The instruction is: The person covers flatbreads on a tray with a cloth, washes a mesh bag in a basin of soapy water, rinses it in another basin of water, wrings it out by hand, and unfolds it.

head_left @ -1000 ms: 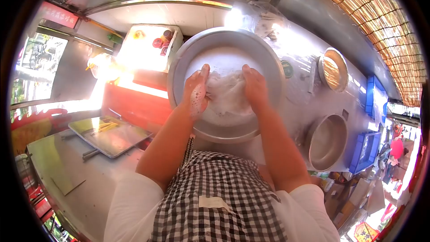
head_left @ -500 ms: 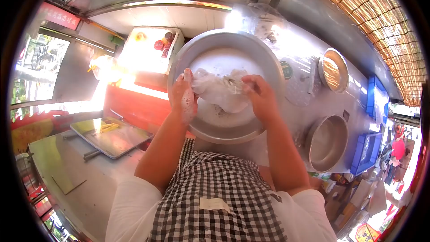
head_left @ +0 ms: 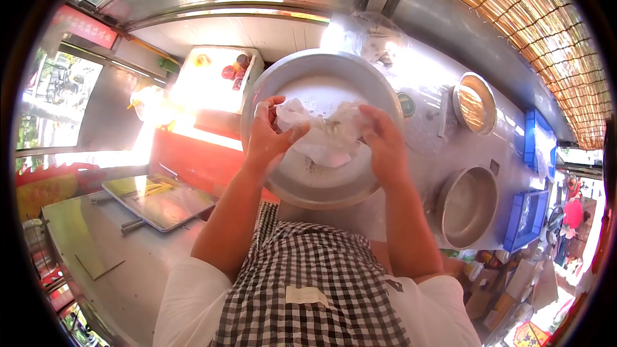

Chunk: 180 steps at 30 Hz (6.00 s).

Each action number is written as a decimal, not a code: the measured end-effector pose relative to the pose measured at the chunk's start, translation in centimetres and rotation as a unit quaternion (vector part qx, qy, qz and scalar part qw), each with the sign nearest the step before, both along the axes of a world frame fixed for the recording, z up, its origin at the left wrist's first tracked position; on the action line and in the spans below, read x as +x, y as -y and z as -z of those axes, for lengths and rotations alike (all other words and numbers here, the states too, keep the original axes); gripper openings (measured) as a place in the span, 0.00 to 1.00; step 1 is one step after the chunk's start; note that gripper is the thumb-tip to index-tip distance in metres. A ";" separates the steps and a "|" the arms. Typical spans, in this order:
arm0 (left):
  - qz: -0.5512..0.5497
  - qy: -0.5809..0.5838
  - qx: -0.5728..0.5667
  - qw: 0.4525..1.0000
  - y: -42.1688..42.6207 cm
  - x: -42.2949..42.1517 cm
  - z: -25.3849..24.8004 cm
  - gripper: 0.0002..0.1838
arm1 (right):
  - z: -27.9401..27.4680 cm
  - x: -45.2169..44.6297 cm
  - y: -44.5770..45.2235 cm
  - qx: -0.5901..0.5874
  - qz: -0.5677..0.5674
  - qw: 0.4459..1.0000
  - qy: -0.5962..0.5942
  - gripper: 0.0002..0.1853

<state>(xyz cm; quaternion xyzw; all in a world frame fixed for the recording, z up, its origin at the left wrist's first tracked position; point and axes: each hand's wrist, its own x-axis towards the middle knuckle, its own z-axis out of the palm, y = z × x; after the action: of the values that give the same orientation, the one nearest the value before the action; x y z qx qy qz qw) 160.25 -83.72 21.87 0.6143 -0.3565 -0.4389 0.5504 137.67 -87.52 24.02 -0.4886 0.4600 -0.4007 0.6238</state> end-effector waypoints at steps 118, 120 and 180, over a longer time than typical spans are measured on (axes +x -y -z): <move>0.038 -0.051 -0.020 0.998 -2.6 -6.0 -4.0 0.18 | -1.4 6.5 -4.7 -0.241 0.011 0.947 -0.211 0.15; 0.024 -0.070 0.029 0.997 -2.1 -5.2 -4.7 0.20 | -1.7 7.0 -5.3 -0.197 0.018 0.959 -0.203 0.15; 0.064 -0.171 0.000 0.983 -3.9 -7.2 -3.3 0.17 | -1.5 5.7 -4.0 -0.140 0.005 0.972 -0.189 0.14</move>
<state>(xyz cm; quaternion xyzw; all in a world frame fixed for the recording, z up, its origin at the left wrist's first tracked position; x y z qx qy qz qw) 153.10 -79.81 25.19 0.5060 -0.2959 -0.5715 0.5743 143.36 -83.49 25.49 -0.6357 0.5112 -0.3644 0.4491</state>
